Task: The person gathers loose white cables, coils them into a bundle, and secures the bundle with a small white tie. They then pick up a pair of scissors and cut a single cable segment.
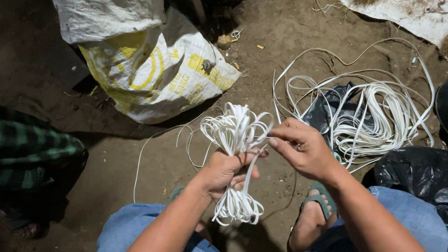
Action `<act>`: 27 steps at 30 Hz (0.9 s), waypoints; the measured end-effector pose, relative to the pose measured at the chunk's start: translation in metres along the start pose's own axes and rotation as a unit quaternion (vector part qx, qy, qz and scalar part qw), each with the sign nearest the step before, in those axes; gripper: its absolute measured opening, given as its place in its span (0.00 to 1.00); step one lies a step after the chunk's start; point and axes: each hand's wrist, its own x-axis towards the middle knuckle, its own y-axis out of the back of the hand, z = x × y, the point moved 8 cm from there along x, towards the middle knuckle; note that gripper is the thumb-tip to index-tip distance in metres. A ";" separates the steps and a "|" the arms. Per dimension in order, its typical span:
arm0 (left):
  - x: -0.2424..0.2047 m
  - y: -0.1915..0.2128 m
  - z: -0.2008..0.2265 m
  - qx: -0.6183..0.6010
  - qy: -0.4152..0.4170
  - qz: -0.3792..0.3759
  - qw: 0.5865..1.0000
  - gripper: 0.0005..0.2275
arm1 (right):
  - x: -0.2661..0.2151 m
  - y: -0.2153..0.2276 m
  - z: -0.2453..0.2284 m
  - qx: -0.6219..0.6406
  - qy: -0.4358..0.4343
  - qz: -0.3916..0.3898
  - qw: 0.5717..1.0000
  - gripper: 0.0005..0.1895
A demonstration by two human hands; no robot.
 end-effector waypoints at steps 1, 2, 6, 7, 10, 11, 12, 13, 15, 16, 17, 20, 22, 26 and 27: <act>0.000 0.004 -0.001 0.014 -0.003 0.018 1.000 0.11 | 0.001 -0.002 0.007 0.018 -0.029 -0.022 0.999 0.06; 0.000 0.007 -0.001 0.027 -0.005 0.035 0.999 0.11 | 0.000 -0.004 0.010 0.026 -0.039 -0.043 0.998 0.05; 0.005 0.012 0.005 0.004 -0.033 0.065 0.997 0.12 | -0.001 -0.011 0.017 0.124 -0.083 -0.107 0.983 0.05; 0.005 0.011 0.004 0.016 -0.020 0.061 0.998 0.12 | -0.002 -0.013 0.018 0.166 -0.097 -0.118 0.974 0.05; 0.001 0.002 0.002 0.050 -0.001 0.036 0.998 0.12 | -0.002 -0.010 0.012 0.164 -0.062 -0.126 0.976 0.06; -0.001 0.000 0.000 0.054 -0.002 0.023 0.998 0.12 | -0.003 -0.009 0.013 0.161 -0.055 -0.120 0.978 0.06; -0.003 -0.002 -0.002 0.059 -0.003 0.010 0.998 0.12 | -0.002 -0.009 0.014 0.159 -0.048 -0.115 0.979 0.06; -0.005 -0.003 -0.002 0.066 -0.005 -0.001 0.998 0.12 | -0.002 -0.007 0.015 0.155 -0.039 -0.109 0.981 0.06; -0.006 -0.003 -0.004 0.082 -0.007 -0.022 0.996 0.12 | -0.001 0.000 0.016 0.151 -0.005 -0.084 0.985 0.09; -0.002 0.000 -0.004 0.092 -0.009 -0.006 0.996 0.11 | -0.002 0.003 0.017 0.150 0.011 -0.071 0.986 0.10; 0.001 0.004 -0.007 0.100 -0.010 0.014 0.995 0.10 | -0.004 0.005 0.023 0.172 -0.004 -0.049 0.984 0.11; 0.007 0.013 -0.012 0.194 0.003 0.063 0.979 0.09 | -0.006 0.005 0.032 0.211 -0.029 -0.009 0.977 0.11; 0.008 0.014 -0.014 0.247 0.009 0.079 0.966 0.10 | -0.009 -0.003 0.032 0.205 -0.028 -0.009 0.978 0.10; 0.007 0.012 -0.015 0.288 0.017 0.090 0.953 0.09 | -0.014 -0.022 0.049 0.299 -0.130 0.016 0.945 0.10; 0.007 0.013 -0.015 0.297 0.022 0.094 0.950 0.09 | -0.015 -0.021 0.051 0.298 -0.139 0.027 0.944 0.09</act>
